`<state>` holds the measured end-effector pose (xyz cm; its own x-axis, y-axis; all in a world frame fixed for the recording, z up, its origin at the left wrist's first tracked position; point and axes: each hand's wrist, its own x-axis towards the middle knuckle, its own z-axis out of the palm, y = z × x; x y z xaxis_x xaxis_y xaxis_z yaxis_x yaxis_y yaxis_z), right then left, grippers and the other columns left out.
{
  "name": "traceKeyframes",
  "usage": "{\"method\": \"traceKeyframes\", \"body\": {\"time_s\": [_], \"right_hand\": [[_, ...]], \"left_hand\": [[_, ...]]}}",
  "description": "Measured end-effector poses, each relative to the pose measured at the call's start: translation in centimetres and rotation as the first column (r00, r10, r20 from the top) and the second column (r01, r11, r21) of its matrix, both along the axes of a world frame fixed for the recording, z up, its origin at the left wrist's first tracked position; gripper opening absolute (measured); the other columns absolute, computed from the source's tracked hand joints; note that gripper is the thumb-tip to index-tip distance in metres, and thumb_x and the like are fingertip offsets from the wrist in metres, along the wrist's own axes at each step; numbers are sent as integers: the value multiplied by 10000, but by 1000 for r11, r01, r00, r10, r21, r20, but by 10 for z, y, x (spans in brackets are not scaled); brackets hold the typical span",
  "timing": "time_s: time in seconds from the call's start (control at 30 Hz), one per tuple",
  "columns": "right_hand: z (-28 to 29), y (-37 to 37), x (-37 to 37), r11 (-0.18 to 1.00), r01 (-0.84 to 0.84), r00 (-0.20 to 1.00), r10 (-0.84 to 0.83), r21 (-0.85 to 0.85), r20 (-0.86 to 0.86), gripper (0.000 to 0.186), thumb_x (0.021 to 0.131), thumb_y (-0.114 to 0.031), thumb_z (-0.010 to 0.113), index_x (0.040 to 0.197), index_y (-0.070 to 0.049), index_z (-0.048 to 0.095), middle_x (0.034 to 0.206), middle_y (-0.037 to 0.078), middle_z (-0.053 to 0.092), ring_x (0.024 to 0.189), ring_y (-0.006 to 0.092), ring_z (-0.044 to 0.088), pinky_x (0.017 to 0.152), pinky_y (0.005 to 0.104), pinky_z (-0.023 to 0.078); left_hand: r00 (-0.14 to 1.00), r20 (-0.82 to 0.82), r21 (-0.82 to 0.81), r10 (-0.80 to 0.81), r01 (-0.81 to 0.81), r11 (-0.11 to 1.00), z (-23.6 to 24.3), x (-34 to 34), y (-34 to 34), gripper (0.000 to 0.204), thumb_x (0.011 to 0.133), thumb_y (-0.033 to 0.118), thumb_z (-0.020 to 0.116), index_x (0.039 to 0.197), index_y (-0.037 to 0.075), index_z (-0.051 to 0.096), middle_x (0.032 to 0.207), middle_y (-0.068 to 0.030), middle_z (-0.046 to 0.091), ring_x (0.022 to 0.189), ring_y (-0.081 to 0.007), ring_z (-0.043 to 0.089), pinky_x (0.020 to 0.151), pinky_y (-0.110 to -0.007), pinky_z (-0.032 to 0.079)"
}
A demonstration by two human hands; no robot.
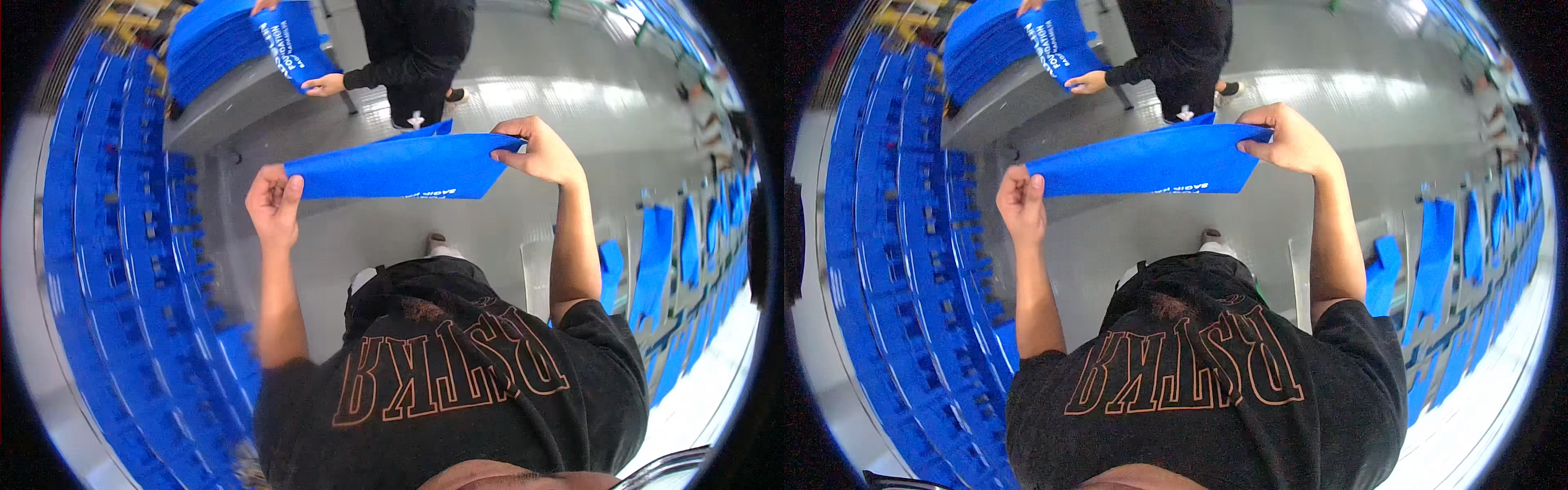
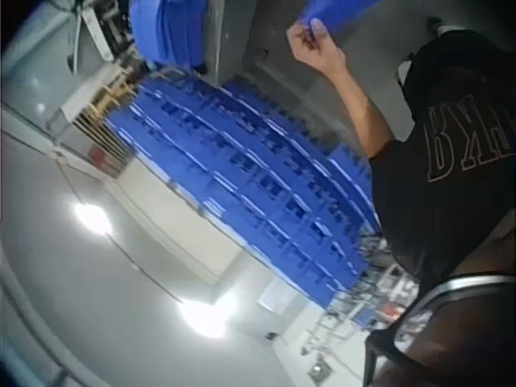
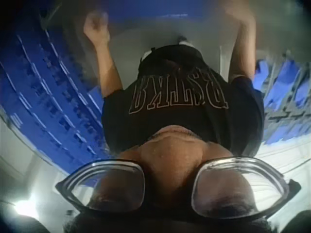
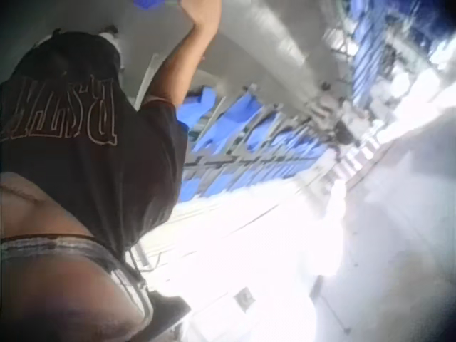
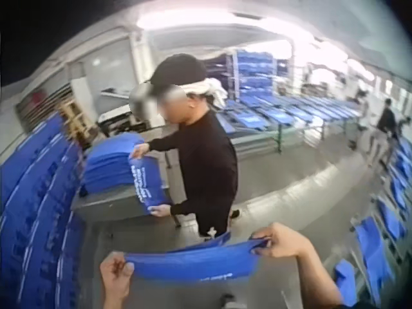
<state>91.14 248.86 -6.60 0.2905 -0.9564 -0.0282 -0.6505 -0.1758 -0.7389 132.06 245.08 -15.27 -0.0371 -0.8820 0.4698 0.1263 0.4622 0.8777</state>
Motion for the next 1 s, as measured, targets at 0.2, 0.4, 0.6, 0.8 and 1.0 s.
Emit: {"method": "traceKeyframes", "body": {"time_s": [0.2, 0.4, 0.6, 0.8, 1.0], "right_hand": [[-54, -34, 185, 972, -203, 979, 202, -115, -13, 151, 803, -49, 715, 935, 19, 685, 831, 57, 691, 773, 111, 613, 752, 286, 496], [-141, 4, 232, 972, -200, 952, 163, 122, 261, 149, 890, -120, 694, 981, -2, 695, 845, -35, 666, 755, 52, 557, 691, 246, 471], [-210, 86, 289, 997, 35, 926, -8, -64, 377, 153, 910, -132, 675, 972, 8, 684, 830, -23, 655, 756, 54, 548, 678, 257, 465], [-228, 53, 355, 997, -48, 902, 71, -64, 426, 214, 931, -156, 654, 1061, 14, 666, 865, -10, 663, 764, 54, 545, 681, 244, 456], [-247, 32, 398, 975, -212, 869, 218, -63, 443, 232, 952, -177, 630, 1104, -6, 665, 897, -25, 651, 791, 53, 541, 708, 236, 452]], "left_hand": [[908, -144, 86, 393, -384, 919, -93, 171, 99, 215, 825, 46, 762, 882, 67, 555, 738, 62, 473, 663, -20, 396, 604, -171, 308], [803, -299, 241, 516, -460, 855, -141, 191, 154, 215, 828, -6, 733, 982, 42, 591, 844, 20, 603, 720, -34, 496, 660, -180, 387], [931, -127, 221, 343, -310, 925, -189, 266, 199, 207, 854, 44, 728, 1034, 43, 625, 844, 41, 603, 710, -30, 492, 662, -197, 388], [786, -70, 161, 614, -599, 785, -203, 301, 221, 196, 937, 173, 663, 1082, 67, 586, 802, 78, 480, 728, -27, 407, 644, -202, 305], [672, 57, 173, 739, -735, 655, -213, 291, 250, 234, 1001, 242, 566, 1150, 71, 509, 831, 36, 497, 741, -52, 425, 655, -228, 360]]}}
